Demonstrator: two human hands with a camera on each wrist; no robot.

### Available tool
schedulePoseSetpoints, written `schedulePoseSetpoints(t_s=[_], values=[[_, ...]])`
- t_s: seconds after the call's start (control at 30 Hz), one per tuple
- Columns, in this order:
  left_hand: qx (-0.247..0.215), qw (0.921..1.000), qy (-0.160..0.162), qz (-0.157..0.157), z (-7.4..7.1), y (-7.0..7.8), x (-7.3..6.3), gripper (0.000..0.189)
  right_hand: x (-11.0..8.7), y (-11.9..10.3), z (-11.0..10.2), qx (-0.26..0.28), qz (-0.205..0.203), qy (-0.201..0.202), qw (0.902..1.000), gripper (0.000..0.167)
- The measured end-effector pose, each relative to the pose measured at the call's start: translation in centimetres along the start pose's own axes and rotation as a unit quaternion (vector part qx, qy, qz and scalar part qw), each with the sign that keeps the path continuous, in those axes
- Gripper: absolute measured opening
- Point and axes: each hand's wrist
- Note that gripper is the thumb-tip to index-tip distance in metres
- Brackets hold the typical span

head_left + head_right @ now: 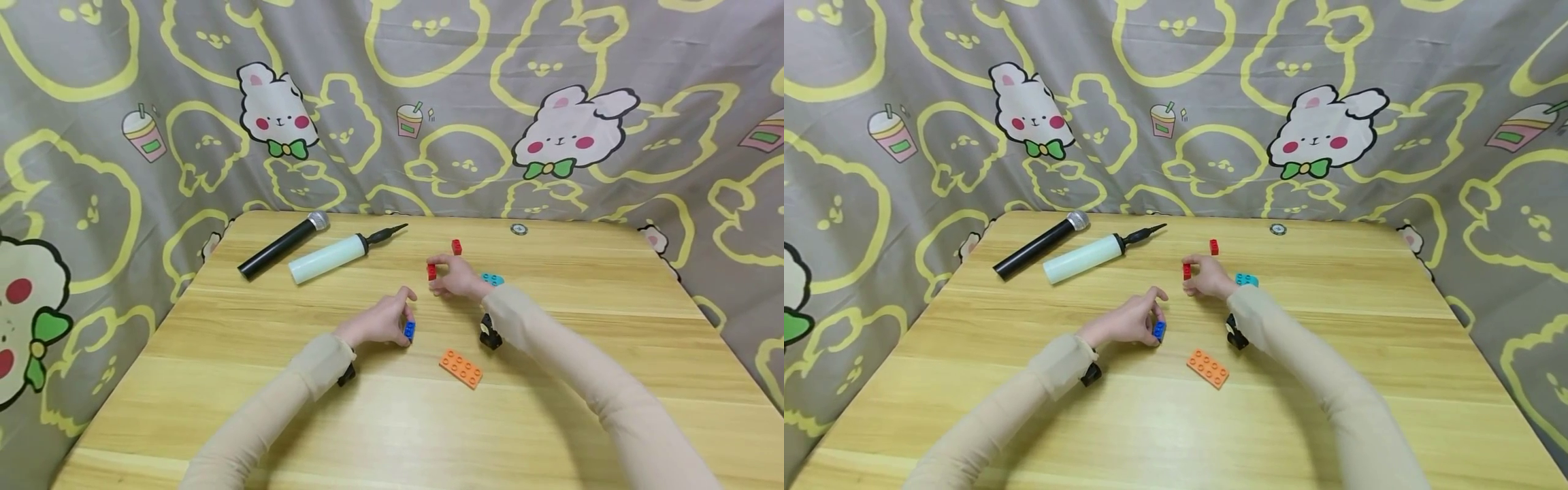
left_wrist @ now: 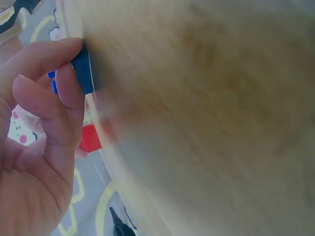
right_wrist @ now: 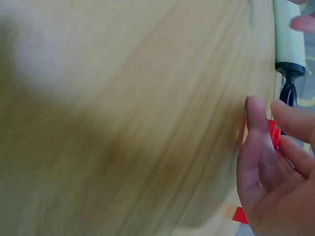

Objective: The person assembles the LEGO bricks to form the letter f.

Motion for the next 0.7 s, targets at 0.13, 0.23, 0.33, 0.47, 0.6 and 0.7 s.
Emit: schedulePoseSetpoints(t_s=[0.13, 0.23, 0.33, 0.47, 0.6, 0.7], values=[[0.000, 1.0000, 0.006, -0.005, 0.0, -0.1, 0.0, 0.075, -0.3, 0.1, 0.3, -0.118, -0.041, 0.026, 0.9918, 0.052], [-0.007, 0.9999, 0.003, -0.013, 0.1, -0.2, 0.0, 0.072, -0.7, 0.2, 0.5, -0.175, -0.056, 0.041, 0.9820, 0.045], [-0.014, 0.9997, -0.005, -0.018, 0.1, -0.2, 0.1, 0.071, -1.3, 0.3, 0.3, -0.205, -0.062, 0.058, 0.9752, 0.039], [-0.020, 0.9995, -0.011, -0.021, 0.1, -0.2, 0.2, 0.072, -2.3, 0.3, 0.1, -0.203, -0.062, 0.063, 0.9752, 0.037], [-0.034, 0.9989, -0.016, -0.027, 0.1, -0.1, 0.1, 0.076, -3.3, 0.3, -0.2, -0.188, -0.058, 0.059, 0.9787, 0.041], [-0.049, 0.9982, -0.021, -0.028, 0.3, 0.0, 0.0, 0.082, -4.3, 0.2, -0.5, -0.176, -0.048, 0.076, 0.9803, 0.047]])
Point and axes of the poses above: each hand's wrist, its own x-axis towards the middle knuckle, its own z-axis out of the palm, y = z × x, and after that the axes turned 12 degrees about x, right-handed
